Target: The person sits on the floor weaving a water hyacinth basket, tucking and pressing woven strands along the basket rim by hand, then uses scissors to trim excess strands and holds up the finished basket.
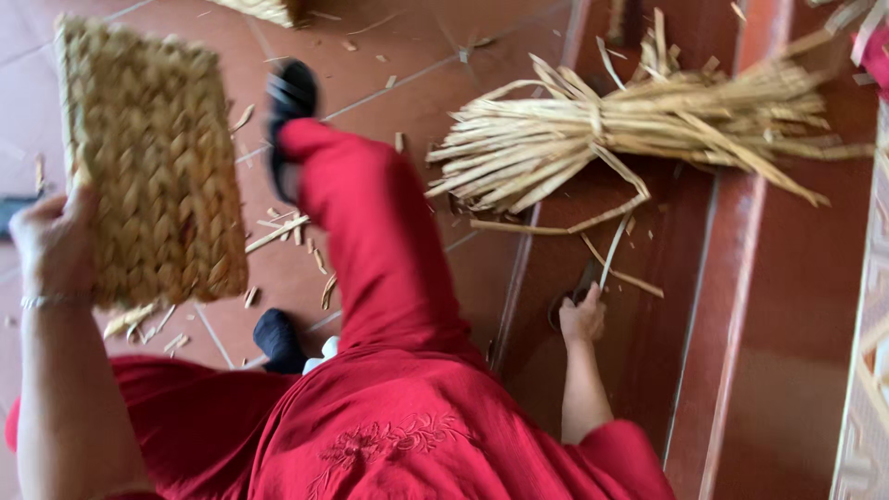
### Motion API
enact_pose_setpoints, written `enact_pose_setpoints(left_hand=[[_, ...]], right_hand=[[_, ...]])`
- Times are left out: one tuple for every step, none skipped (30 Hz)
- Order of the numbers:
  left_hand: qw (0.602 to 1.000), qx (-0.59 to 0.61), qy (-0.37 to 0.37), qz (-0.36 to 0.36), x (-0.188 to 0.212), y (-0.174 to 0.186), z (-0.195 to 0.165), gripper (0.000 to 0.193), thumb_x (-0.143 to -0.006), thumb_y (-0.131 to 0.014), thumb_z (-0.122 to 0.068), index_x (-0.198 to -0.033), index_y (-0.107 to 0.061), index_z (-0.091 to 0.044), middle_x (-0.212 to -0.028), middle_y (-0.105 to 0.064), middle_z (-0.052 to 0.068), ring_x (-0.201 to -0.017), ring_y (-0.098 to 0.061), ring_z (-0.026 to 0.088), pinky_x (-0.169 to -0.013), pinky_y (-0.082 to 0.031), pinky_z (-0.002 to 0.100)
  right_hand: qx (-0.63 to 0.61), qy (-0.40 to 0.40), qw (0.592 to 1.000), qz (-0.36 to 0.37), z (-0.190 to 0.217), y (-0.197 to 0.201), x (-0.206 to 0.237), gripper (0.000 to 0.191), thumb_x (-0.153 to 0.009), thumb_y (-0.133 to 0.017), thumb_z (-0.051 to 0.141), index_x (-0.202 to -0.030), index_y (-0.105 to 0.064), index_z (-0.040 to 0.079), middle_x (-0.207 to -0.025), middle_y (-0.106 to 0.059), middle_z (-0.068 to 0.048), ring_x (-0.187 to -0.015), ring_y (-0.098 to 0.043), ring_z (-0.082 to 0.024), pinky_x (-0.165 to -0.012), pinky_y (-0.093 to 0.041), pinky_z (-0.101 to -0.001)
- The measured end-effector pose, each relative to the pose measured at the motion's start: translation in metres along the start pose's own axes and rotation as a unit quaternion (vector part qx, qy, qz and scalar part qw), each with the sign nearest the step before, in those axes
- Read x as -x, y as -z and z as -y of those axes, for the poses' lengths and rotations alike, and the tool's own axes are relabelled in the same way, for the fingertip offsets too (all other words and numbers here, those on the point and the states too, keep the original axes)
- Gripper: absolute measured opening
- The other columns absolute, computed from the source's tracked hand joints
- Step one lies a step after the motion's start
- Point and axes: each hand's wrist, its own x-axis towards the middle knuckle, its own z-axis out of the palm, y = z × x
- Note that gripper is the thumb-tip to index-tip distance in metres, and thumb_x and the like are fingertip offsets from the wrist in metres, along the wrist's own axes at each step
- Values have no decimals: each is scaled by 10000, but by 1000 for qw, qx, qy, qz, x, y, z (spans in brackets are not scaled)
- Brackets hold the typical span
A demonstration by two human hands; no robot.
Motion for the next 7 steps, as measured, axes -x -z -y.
enact_pose_setpoints(left_hand=[[1000,0,9,5,0,1,-5,407,-1095,-689,-275,-841,-661,42,-738,-505,-52,-639,-396,53,-569,-298,298],[1000,2,17,11,-2,-3,-12,437,-1112,-692,-289,-834,-651,47,-728,-486,-48,-630,-379,57,-557,-273,310],[1000,11,22,17,-6,-8,-21,417,-1110,-702,-316,-867,-670,22,-749,-518,-67,-641,-409,46,-549,-309,287],[999,21,25,23,-10,-15,-29,400,-1108,-713,-342,-899,-690,-2,-770,-550,-86,-652,-439,36,-541,-346,266],[999,3,25,26,-14,-23,-37,387,-1100,-710,-348,-925,-707,-3,-772,-561,-82,-656,-448,37,-545,-364,266],[999,-19,26,29,-19,-26,-47,378,-1093,-707,-353,-950,-723,-4,-773,-572,-78,-660,-458,37,-548,-382,266],[998,-43,28,34,-27,-27,-56,372,-1086,-704,-358,-976,-740,-5,-775,-583,-75,-663,-468,38,-551,-401,267]], right_hand=[[44,-5,999,12,0,3,-1,789,-834,-793,342,-1533,-447,221,-1276,-579,-230,-1097,-613,-434,-910,-504,-545],[87,-9,996,22,3,1,-5,783,-848,-793,377,-1536,-451,226,-1312,-552,-261,-1112,-600,-463,-918,-505,-547],[100,-20,994,39,5,2,-8,778,-857,-781,397,-1541,-452,227,-1351,-540,-257,-1151,-590,-464,-948,-499,-556],[112,-31,992,55,7,4,-10,774,-865,-769,417,-1546,-453,227,-1390,-528,-253,-1190,-581,-465,-978,-493,-564],[186,7,982,29,9,3,-5,743,-855,-786,426,-1510,-486,245,-1469,-487,-216,-1294,-495,-440,-1010,-464,-587],[256,45,966,5,12,-1,2,713,-844,-804,436,-1474,-519,262,-1549,-447,-180,-1399,-409,-413,-1042,-435,-610],[245,109,963,-1,19,-7,6,708,-847,-796,438,-1470,-519,248,-1539,-453,-177,-1407,-387,-406,-1080,-418,-623]])
